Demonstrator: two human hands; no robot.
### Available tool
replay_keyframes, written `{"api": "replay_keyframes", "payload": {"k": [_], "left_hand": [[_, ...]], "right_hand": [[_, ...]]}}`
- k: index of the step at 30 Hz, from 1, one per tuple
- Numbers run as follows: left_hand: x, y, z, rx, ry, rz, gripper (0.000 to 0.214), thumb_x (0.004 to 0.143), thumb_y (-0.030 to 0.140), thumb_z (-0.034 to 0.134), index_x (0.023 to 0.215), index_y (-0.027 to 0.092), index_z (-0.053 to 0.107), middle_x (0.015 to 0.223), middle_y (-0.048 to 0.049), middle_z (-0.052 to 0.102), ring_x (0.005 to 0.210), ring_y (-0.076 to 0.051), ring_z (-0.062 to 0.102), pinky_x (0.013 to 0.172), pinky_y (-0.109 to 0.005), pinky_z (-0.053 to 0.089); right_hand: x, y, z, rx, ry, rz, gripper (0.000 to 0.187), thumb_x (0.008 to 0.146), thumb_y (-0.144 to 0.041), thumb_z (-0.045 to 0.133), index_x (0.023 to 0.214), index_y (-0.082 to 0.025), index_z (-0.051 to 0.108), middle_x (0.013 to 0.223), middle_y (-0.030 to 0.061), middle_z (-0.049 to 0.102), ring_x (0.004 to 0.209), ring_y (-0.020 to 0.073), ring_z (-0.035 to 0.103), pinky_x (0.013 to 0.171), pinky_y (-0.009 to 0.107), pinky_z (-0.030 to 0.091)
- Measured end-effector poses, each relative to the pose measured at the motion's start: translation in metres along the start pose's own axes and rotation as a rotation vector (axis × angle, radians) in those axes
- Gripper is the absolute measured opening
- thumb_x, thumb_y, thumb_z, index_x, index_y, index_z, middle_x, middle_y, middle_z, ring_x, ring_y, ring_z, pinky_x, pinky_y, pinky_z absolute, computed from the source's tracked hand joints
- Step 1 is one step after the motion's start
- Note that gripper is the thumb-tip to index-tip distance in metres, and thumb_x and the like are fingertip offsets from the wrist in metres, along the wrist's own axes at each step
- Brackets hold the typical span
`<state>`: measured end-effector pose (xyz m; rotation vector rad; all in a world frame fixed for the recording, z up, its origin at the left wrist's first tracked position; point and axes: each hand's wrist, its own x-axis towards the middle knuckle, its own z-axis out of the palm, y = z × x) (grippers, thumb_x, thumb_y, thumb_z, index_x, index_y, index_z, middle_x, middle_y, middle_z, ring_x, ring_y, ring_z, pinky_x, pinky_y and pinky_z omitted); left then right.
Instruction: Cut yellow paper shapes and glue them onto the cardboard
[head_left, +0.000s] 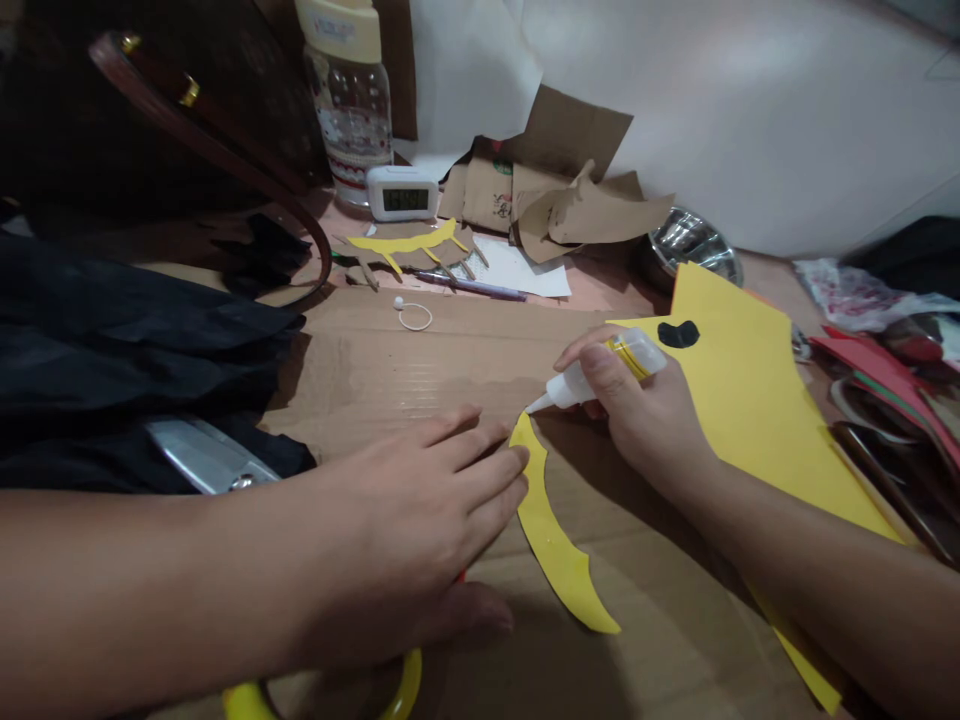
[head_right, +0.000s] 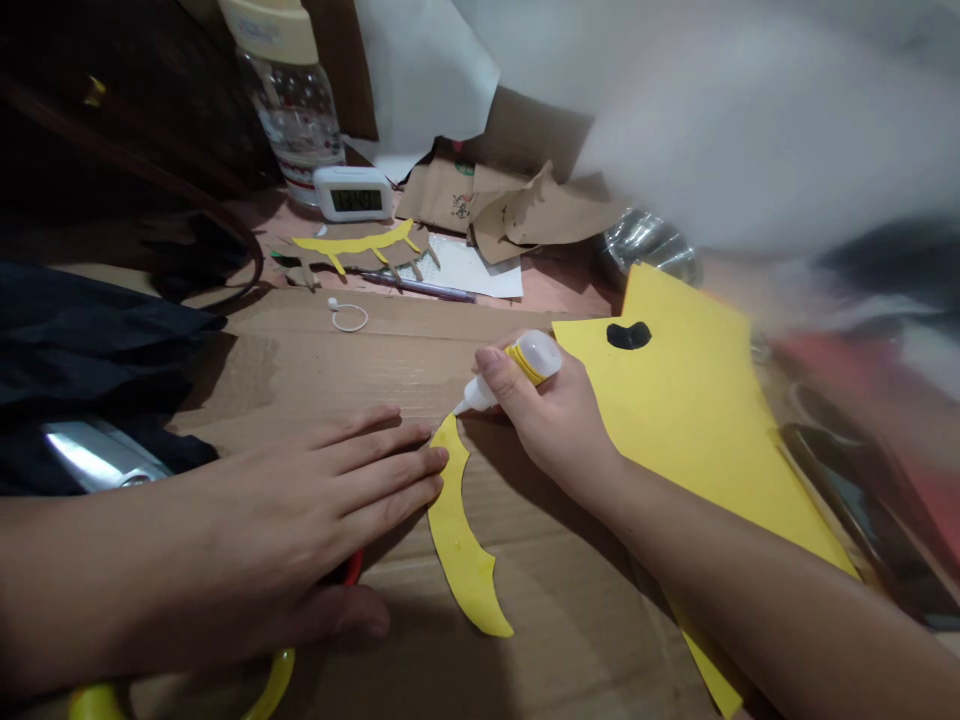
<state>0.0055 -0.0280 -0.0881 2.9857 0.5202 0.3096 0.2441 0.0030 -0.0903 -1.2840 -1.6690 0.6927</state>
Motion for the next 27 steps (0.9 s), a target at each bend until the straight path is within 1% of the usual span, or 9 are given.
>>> {"api": "replay_keyframes", "payload": {"k": [7, 11, 14, 18, 20, 24, 27], "left_hand": [[0.0009, -0.0002, 0.0007, 0.013, 0.008, 0.003, 0.064, 0.099, 0.062, 0.046, 0.133, 0.011, 0.064, 0.140, -0.0130, 0.066, 0.130, -0.030, 0.058, 0.118, -0.043, 0.031], [0.0011, -0.0003, 0.0001, 0.012, -0.008, 0.001, 0.063, 0.100, 0.061, 0.047, 0.135, 0.011, 0.064, 0.141, -0.0123, 0.065, 0.132, -0.030, 0.057, 0.119, -0.043, 0.030], [0.0011, -0.0010, 0.0004, 0.012, -0.009, 0.007, 0.064, 0.100, 0.061, 0.046, 0.136, 0.011, 0.063, 0.142, -0.0127, 0.064, 0.135, -0.031, 0.055, 0.119, -0.043, 0.029], [-0.0001, -0.0022, 0.0014, 0.030, -0.001, 0.014, 0.065, 0.100, 0.061, 0.046, 0.136, 0.010, 0.063, 0.145, -0.0139, 0.062, 0.137, -0.031, 0.053, 0.118, -0.043, 0.029], [-0.0011, -0.0022, 0.0020, 0.033, 0.007, 0.016, 0.066, 0.100, 0.062, 0.046, 0.136, 0.010, 0.063, 0.145, -0.0141, 0.061, 0.136, -0.032, 0.054, 0.118, -0.044, 0.030], [-0.0021, -0.0011, 0.0028, 0.027, -0.003, 0.012, 0.065, 0.099, 0.062, 0.048, 0.136, 0.011, 0.064, 0.146, -0.0126, 0.061, 0.134, -0.032, 0.057, 0.117, -0.044, 0.031], [-0.0012, -0.0010, 0.0032, 0.026, 0.001, 0.010, 0.066, 0.099, 0.063, 0.048, 0.137, 0.011, 0.064, 0.146, -0.0123, 0.061, 0.134, -0.033, 0.057, 0.116, -0.045, 0.031]], "right_hand": [[-0.0002, 0.0001, -0.0004, -0.009, -0.008, 0.001, 0.041, 0.091, -0.062, 0.065, 0.078, -0.024, 0.069, 0.053, -0.0031, 0.049, 0.046, 0.0138, 0.050, 0.043, 0.028, 0.042], [-0.0002, -0.0008, -0.0002, -0.007, -0.007, 0.001, 0.040, 0.091, -0.062, 0.066, 0.078, -0.024, 0.069, 0.053, -0.0032, 0.048, 0.045, 0.0135, 0.049, 0.043, 0.028, 0.041], [-0.0015, -0.0027, -0.0001, -0.029, -0.009, -0.036, 0.039, 0.092, -0.061, 0.066, 0.077, -0.024, 0.068, 0.059, -0.0015, 0.056, 0.046, 0.0125, 0.049, 0.043, 0.028, 0.041], [-0.0045, -0.0050, -0.0008, -0.055, -0.053, -0.085, 0.039, 0.094, -0.060, 0.063, 0.077, -0.025, 0.068, 0.056, -0.0026, 0.055, 0.046, 0.0126, 0.050, 0.043, 0.028, 0.040], [-0.0061, -0.0045, -0.0017, -0.038, -0.037, -0.083, 0.039, 0.094, -0.059, 0.063, 0.078, -0.024, 0.068, 0.060, -0.0018, 0.059, 0.049, 0.0132, 0.054, 0.044, 0.028, 0.041], [-0.0085, -0.0009, -0.0044, 0.081, 0.053, -0.085, 0.036, 0.095, -0.056, 0.064, 0.082, -0.023, 0.069, 0.074, 0.0019, 0.066, 0.066, 0.0171, 0.064, 0.051, 0.029, 0.046], [-0.0093, 0.0007, -0.0053, 0.089, 0.053, -0.094, 0.036, 0.095, -0.057, 0.064, 0.083, -0.024, 0.069, 0.077, 0.0028, 0.066, 0.069, 0.0179, 0.064, 0.052, 0.030, 0.045]]}}
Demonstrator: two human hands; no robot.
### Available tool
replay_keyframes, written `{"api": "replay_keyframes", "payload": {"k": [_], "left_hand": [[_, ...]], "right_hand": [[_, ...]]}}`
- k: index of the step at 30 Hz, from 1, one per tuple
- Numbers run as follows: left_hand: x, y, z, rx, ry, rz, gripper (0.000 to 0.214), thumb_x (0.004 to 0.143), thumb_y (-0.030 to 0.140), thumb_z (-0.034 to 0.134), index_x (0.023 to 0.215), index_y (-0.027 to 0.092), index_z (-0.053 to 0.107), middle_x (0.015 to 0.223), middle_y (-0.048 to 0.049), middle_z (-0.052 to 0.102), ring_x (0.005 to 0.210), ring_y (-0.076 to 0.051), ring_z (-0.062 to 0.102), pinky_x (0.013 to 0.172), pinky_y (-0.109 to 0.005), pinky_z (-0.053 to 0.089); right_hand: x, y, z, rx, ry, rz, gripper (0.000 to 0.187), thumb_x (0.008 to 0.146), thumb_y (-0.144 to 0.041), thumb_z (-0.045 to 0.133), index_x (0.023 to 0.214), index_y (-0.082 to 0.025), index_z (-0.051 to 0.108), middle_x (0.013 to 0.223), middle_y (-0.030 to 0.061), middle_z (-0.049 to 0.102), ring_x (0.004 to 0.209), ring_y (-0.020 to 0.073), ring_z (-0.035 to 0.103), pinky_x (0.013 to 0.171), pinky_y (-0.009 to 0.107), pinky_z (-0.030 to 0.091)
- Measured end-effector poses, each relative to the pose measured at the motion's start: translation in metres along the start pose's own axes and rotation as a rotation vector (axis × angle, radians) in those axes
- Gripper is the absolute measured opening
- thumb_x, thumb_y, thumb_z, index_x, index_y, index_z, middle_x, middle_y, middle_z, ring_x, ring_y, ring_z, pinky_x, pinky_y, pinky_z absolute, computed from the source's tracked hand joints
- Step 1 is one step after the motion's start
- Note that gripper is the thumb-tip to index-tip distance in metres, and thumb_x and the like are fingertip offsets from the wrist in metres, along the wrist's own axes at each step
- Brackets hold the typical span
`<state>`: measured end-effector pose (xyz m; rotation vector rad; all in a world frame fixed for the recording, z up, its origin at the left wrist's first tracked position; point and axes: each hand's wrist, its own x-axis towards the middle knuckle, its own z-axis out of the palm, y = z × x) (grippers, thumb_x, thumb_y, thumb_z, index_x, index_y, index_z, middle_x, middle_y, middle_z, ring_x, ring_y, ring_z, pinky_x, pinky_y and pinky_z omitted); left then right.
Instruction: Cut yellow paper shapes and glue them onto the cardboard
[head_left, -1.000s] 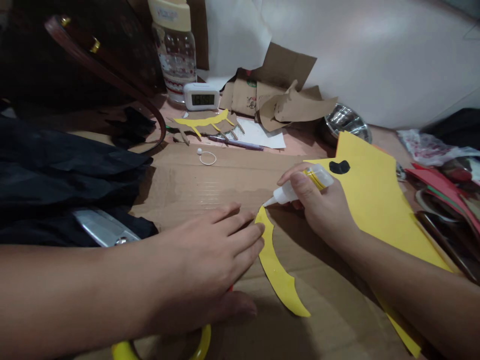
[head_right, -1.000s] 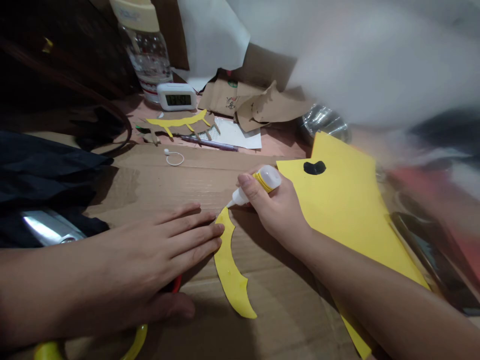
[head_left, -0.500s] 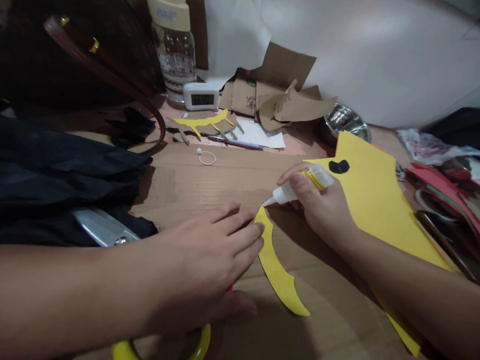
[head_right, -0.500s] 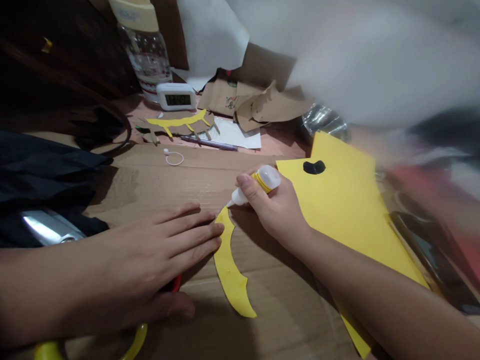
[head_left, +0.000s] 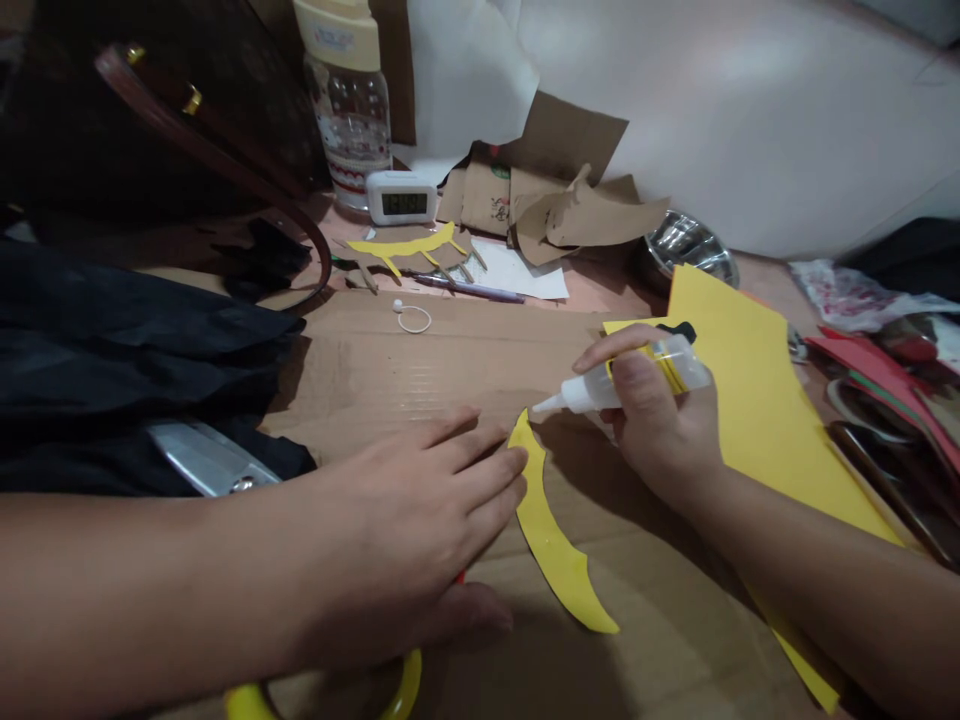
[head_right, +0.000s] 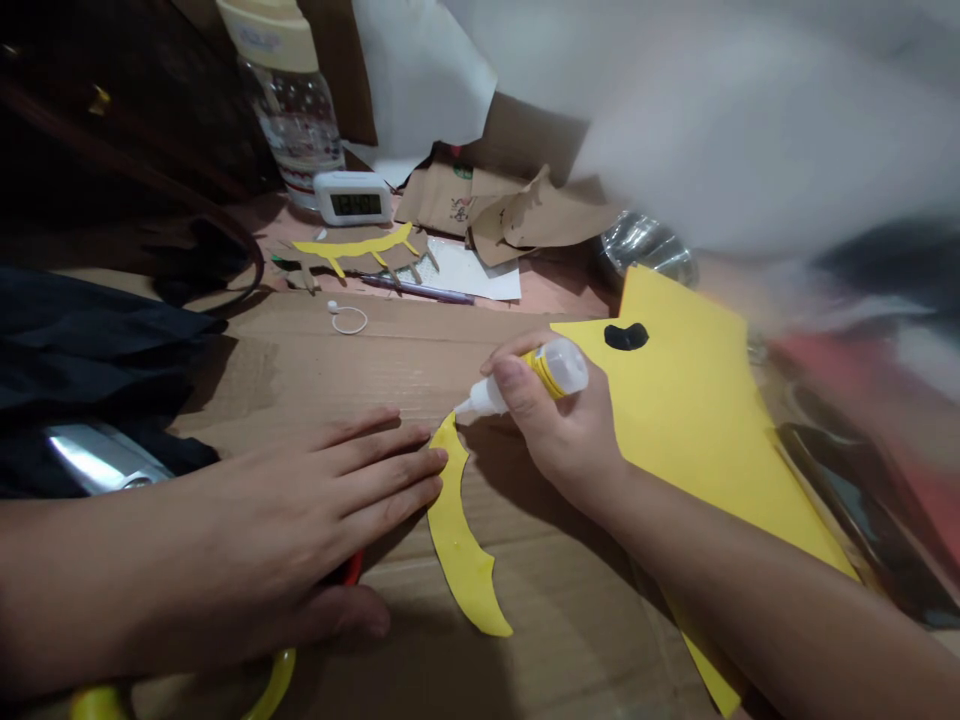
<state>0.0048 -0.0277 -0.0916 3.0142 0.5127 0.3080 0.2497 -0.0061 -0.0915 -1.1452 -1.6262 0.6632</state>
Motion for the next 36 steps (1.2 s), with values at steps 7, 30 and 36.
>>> {"api": "replay_keyframes", "payload": {"k": [7, 30, 36], "left_hand": [[0.0015, -0.0006, -0.0013, 0.006, 0.017, 0.007, 0.066, 0.099, 0.062, 0.047, 0.137, 0.010, 0.062, 0.144, -0.0135, 0.062, 0.135, -0.031, 0.056, 0.117, -0.044, 0.030], [0.0012, -0.0008, -0.0018, 0.001, 0.033, 0.007, 0.066, 0.097, 0.062, 0.052, 0.136, 0.010, 0.064, 0.142, -0.0132, 0.065, 0.133, -0.031, 0.059, 0.116, -0.045, 0.034], [0.0017, -0.0010, -0.0035, 0.006, 0.009, 0.009, 0.065, 0.097, 0.061, 0.053, 0.137, 0.011, 0.064, 0.144, -0.0127, 0.062, 0.133, -0.032, 0.058, 0.116, -0.045, 0.034]], "right_hand": [[0.0026, -0.0017, 0.0044, -0.154, -0.055, 0.003, 0.037, 0.095, -0.058, 0.062, 0.081, -0.024, 0.068, 0.070, 0.0001, 0.065, 0.057, 0.0145, 0.058, 0.052, 0.030, 0.044], [0.0049, -0.0070, 0.0065, -0.183, -0.100, -0.007, 0.033, 0.095, -0.050, 0.065, 0.080, -0.021, 0.067, 0.066, -0.0013, 0.066, 0.056, 0.0123, 0.059, 0.054, 0.026, 0.047], [0.0001, -0.0056, 0.0024, -0.111, -0.039, -0.031, 0.035, 0.097, -0.055, 0.061, 0.083, -0.023, 0.067, 0.073, 0.0004, 0.067, 0.062, 0.0151, 0.062, 0.056, 0.029, 0.049]]}}
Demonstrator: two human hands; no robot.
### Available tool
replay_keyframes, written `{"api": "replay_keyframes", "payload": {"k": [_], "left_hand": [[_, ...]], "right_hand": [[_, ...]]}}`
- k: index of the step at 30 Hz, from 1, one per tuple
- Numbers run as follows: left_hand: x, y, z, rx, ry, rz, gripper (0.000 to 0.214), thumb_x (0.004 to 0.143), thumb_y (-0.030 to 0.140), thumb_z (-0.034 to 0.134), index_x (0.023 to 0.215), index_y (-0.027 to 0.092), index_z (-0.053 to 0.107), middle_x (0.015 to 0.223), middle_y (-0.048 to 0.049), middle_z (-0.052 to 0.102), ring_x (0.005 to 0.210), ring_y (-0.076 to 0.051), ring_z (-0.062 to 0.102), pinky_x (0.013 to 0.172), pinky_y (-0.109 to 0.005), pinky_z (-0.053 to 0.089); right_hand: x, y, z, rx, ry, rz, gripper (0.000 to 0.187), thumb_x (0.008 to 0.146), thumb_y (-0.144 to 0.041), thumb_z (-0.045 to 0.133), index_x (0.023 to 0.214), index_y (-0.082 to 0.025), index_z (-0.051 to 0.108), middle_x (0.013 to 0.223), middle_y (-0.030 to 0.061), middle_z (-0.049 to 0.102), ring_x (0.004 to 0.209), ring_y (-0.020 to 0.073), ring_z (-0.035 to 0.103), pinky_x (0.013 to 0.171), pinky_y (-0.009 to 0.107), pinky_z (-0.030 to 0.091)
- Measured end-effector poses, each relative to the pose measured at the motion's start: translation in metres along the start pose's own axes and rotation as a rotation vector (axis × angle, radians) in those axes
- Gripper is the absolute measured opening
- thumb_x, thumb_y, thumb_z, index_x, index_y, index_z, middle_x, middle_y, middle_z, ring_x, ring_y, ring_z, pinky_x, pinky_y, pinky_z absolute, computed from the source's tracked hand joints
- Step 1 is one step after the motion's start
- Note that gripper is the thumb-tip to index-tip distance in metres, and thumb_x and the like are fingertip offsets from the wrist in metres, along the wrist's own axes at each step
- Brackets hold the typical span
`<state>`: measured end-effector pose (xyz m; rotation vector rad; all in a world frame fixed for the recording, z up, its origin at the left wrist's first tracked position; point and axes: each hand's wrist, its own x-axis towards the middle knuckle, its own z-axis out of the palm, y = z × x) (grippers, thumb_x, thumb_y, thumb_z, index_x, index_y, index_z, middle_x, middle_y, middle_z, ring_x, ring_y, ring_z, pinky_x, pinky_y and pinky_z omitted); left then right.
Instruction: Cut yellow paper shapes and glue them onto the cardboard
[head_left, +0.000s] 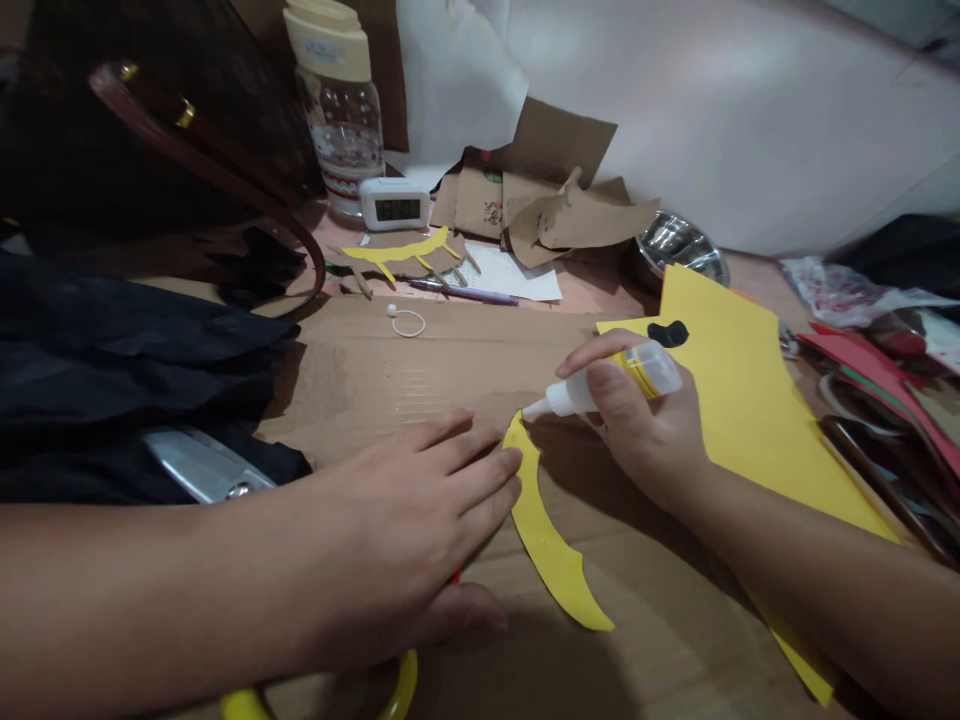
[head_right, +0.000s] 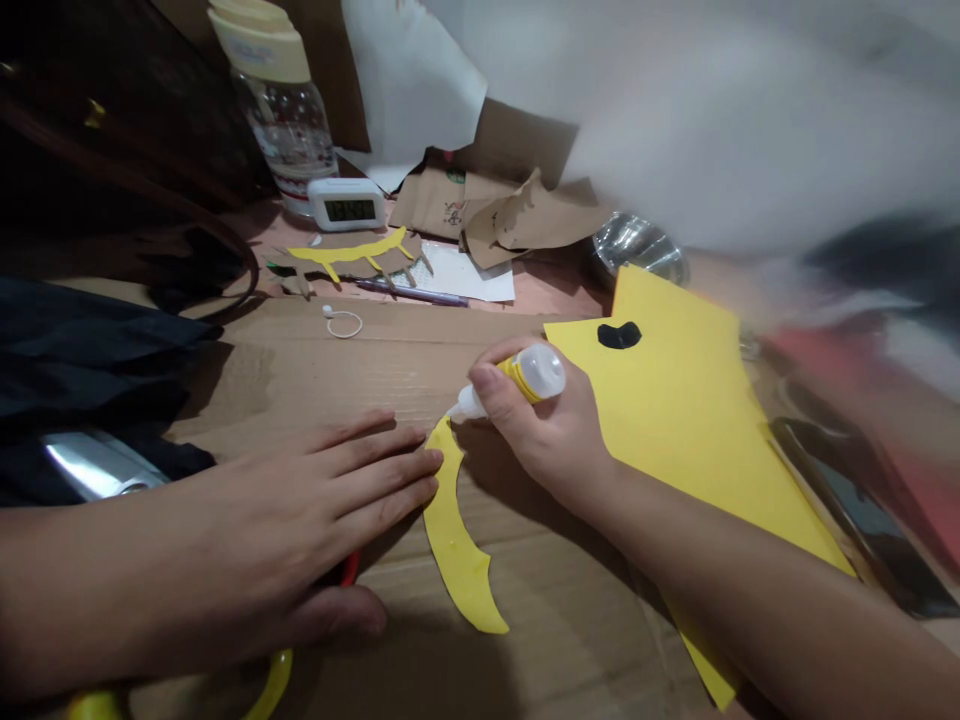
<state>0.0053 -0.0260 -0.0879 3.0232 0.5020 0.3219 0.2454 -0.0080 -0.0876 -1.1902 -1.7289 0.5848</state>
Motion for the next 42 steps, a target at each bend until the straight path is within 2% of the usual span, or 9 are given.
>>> {"api": "replay_keyframes", "payload": {"k": [4, 8, 12, 18, 23, 27, 31, 37, 42], "left_hand": [[-0.0003, 0.0002, 0.0007, -0.007, -0.016, 0.001, 0.065, 0.098, 0.061, 0.051, 0.137, 0.011, 0.063, 0.145, -0.0136, 0.061, 0.135, -0.032, 0.057, 0.117, -0.046, 0.034], [-0.0014, 0.0001, 0.0024, -0.021, -0.024, -0.003, 0.065, 0.099, 0.061, 0.048, 0.139, 0.011, 0.062, 0.147, -0.0135, 0.060, 0.137, -0.033, 0.055, 0.118, -0.047, 0.033], [-0.0013, 0.0000, 0.0026, -0.020, -0.020, 0.000, 0.065, 0.100, 0.061, 0.048, 0.139, 0.011, 0.062, 0.148, -0.0139, 0.058, 0.138, -0.033, 0.054, 0.118, -0.046, 0.032], [-0.0003, 0.0007, 0.0000, -0.022, -0.032, -0.001, 0.064, 0.099, 0.060, 0.049, 0.139, 0.010, 0.062, 0.147, -0.0144, 0.060, 0.136, -0.033, 0.056, 0.118, -0.046, 0.033], [-0.0014, 0.0003, 0.0010, -0.024, -0.022, 0.000, 0.065, 0.099, 0.061, 0.050, 0.140, 0.011, 0.061, 0.147, -0.0139, 0.059, 0.138, -0.033, 0.054, 0.119, -0.046, 0.032], [-0.0012, 0.0000, 0.0018, -0.026, -0.023, 0.000, 0.065, 0.098, 0.060, 0.051, 0.139, 0.011, 0.062, 0.146, -0.0140, 0.060, 0.137, -0.033, 0.055, 0.118, -0.046, 0.033], [-0.0012, 0.0000, 0.0021, -0.031, -0.015, -0.001, 0.065, 0.099, 0.060, 0.050, 0.140, 0.011, 0.061, 0.147, -0.0142, 0.060, 0.137, -0.032, 0.055, 0.119, -0.046, 0.032], [-0.0012, 0.0001, 0.0017, -0.029, -0.022, -0.007, 0.066, 0.098, 0.061, 0.051, 0.140, 0.011, 0.061, 0.148, -0.0153, 0.058, 0.139, -0.032, 0.053, 0.120, -0.045, 0.031], [-0.0017, 0.0005, 0.0000, -0.034, -0.029, -0.002, 0.065, 0.098, 0.061, 0.052, 0.139, 0.011, 0.062, 0.146, -0.0148, 0.060, 0.137, -0.032, 0.055, 0.119, -0.045, 0.032]], "right_hand": [[-0.0021, 0.0002, -0.0014, 0.041, -0.015, -0.011, 0.035, 0.097, -0.056, 0.061, 0.083, -0.024, 0.068, 0.070, 0.0000, 0.066, 0.058, 0.0145, 0.060, 0.052, 0.029, 0.047], [0.0000, -0.0031, 0.0000, 0.016, -0.096, 0.002, 0.035, 0.096, -0.054, 0.064, 0.080, -0.023, 0.067, 0.065, -0.0011, 0.066, 0.050, 0.0122, 0.055, 0.047, 0.027, 0.043], [0.0020, -0.0063, 0.0020, 0.004, -0.136, 0.004, 0.031, 0.094, -0.048, 0.067, 0.077, -0.022, 0.066, 0.065, -0.0009, 0.068, 0.053, 0.0131, 0.059, 0.048, 0.025, 0.045], [0.0017, -0.0040, 0.0021, -0.031, -0.124, -0.013, 0.020, 0.093, -0.037, 0.069, 0.080, -0.022, 0.067, 0.070, -0.0012, 0.070, 0.061, 0.0137, 0.064, 0.056, 0.025, 0.050], [0.0000, -0.0028, 0.0007, -0.067, -0.059, -0.067, 0.020, 0.093, -0.040, 0.069, 0.082, -0.023, 0.067, 0.075, 0.0005, 0.072, 0.065, 0.0153, 0.065, 0.061, 0.028, 0.052], [-0.0007, -0.0023, -0.0005, -0.068, -0.048, -0.078, 0.025, 0.096, -0.047, 0.065, 0.084, -0.025, 0.068, 0.076, 0.0019, 0.073, 0.064, 0.0171, 0.065, 0.059, 0.030, 0.052], [0.0001, -0.0026, 0.0006, -0.072, -0.074, -0.075, 0.023, 0.094, -0.043, 0.068, 0.082, -0.023, 0.067, 0.074, 0.0007, 0.072, 0.066, 0.0162, 0.066, 0.061, 0.028, 0.053], [-0.0005, -0.0045, 0.0004, -0.054, -0.118, -0.044, 0.026, 0.095, -0.043, 0.067, 0.078, -0.022, 0.066, 0.066, -0.0007, 0.069, 0.056, 0.0140, 0.062, 0.051, 0.026, 0.048], [-0.0011, -0.0018, -0.0001, -0.073, -0.063, -0.048, 0.023, 0.095, -0.043, 0.067, 0.082, -0.023, 0.067, 0.072, 0.0001, 0.072, 0.063, 0.0149, 0.065, 0.058, 0.027, 0.052]]}}
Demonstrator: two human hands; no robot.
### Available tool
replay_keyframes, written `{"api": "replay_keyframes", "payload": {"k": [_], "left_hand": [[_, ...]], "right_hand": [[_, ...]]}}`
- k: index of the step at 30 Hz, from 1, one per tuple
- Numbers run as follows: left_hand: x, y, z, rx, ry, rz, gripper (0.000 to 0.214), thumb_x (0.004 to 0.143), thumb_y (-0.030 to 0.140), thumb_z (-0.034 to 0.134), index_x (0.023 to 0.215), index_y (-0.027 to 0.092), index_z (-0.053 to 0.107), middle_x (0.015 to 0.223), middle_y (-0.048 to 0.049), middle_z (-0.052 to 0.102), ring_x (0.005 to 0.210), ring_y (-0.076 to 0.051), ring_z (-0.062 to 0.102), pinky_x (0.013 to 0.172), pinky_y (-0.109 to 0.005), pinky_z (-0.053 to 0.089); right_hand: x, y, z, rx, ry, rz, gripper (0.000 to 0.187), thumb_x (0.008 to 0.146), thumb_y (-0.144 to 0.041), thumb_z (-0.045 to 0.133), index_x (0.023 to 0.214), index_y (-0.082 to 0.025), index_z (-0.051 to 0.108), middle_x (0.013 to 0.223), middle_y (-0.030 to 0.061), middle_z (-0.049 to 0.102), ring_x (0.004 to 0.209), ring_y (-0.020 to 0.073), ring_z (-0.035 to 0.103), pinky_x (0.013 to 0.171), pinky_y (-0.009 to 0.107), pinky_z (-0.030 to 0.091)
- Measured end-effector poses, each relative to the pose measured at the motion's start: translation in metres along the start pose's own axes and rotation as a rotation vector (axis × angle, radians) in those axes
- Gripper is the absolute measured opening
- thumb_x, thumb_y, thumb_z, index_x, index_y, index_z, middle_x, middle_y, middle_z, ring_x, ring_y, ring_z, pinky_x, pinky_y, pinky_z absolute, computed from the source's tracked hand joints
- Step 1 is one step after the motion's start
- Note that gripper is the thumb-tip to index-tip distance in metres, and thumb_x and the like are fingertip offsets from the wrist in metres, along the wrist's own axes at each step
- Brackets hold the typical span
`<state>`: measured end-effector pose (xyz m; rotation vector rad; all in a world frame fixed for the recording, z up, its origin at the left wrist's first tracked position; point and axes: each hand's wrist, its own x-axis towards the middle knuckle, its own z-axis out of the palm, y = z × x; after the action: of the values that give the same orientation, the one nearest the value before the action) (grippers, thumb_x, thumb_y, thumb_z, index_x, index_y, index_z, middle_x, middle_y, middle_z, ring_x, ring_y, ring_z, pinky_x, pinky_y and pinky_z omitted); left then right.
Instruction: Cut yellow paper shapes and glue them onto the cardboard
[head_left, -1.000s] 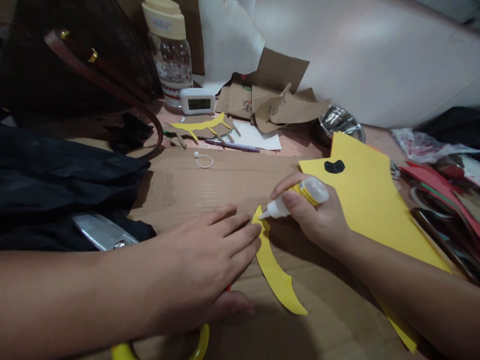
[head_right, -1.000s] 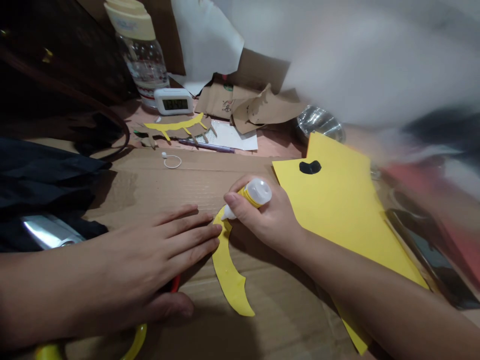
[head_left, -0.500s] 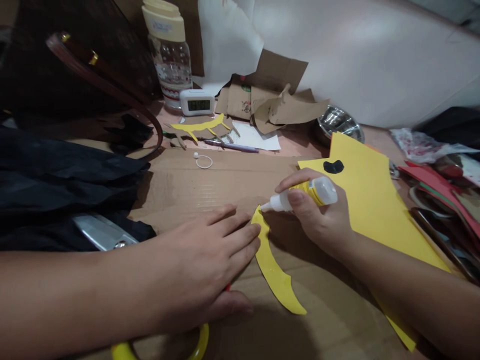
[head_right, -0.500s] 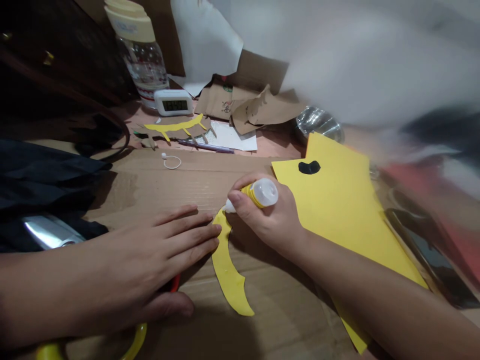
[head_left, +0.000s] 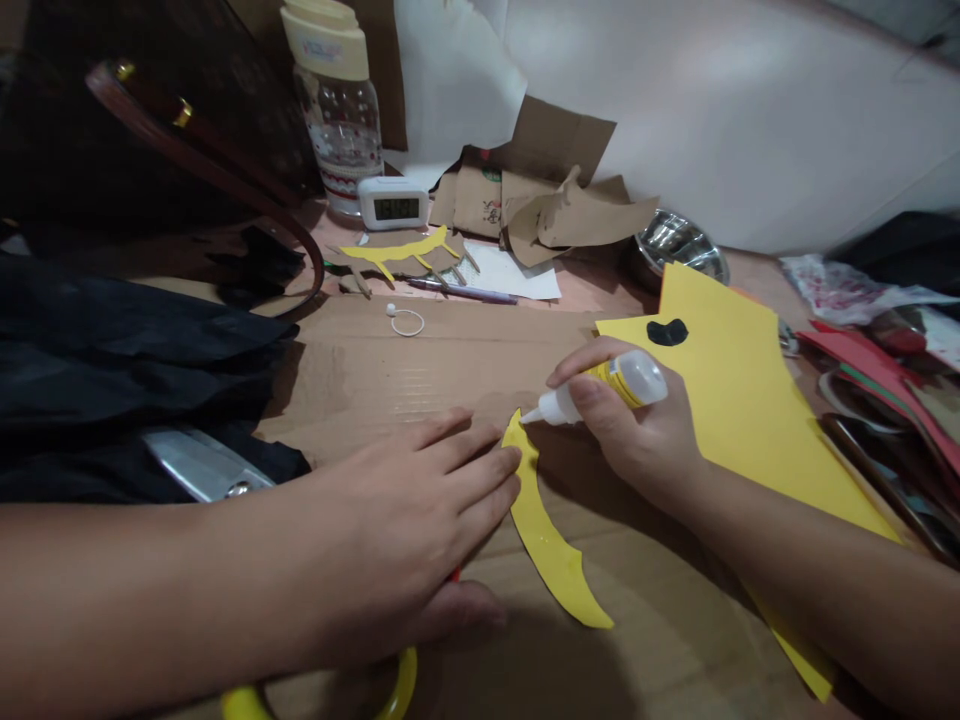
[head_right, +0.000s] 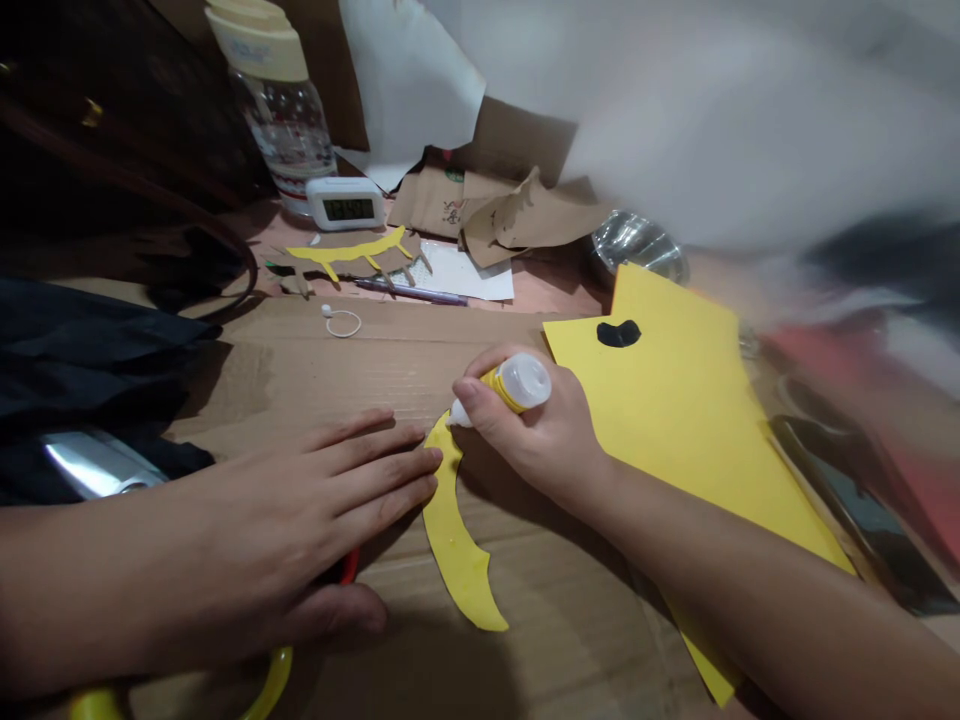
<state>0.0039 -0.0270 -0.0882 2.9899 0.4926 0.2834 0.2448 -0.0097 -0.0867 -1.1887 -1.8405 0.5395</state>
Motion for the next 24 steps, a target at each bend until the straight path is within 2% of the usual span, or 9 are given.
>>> {"api": "replay_keyframes", "payload": {"k": [11, 24], "left_hand": [[0.0014, 0.0005, -0.0002, 0.001, -0.005, -0.007, 0.064, 0.099, 0.060, 0.050, 0.139, 0.011, 0.061, 0.147, -0.0153, 0.060, 0.138, -0.031, 0.054, 0.119, -0.044, 0.032], [0.0021, 0.0001, 0.0031, 0.015, 0.010, -0.001, 0.065, 0.099, 0.060, 0.050, 0.139, 0.011, 0.062, 0.147, -0.0142, 0.060, 0.138, -0.032, 0.054, 0.118, -0.045, 0.032]], "right_hand": [[0.0028, -0.0014, 0.0022, -0.034, 0.002, -0.016, 0.022, 0.095, -0.041, 0.068, 0.081, -0.023, 0.066, 0.074, 0.0002, 0.072, 0.065, 0.0146, 0.064, 0.061, 0.027, 0.051], [-0.0001, -0.0018, 0.0016, 0.012, -0.008, 0.035, 0.031, 0.095, -0.050, 0.065, 0.080, -0.024, 0.066, 0.067, -0.0007, 0.069, 0.056, 0.0144, 0.062, 0.051, 0.027, 0.047]]}}
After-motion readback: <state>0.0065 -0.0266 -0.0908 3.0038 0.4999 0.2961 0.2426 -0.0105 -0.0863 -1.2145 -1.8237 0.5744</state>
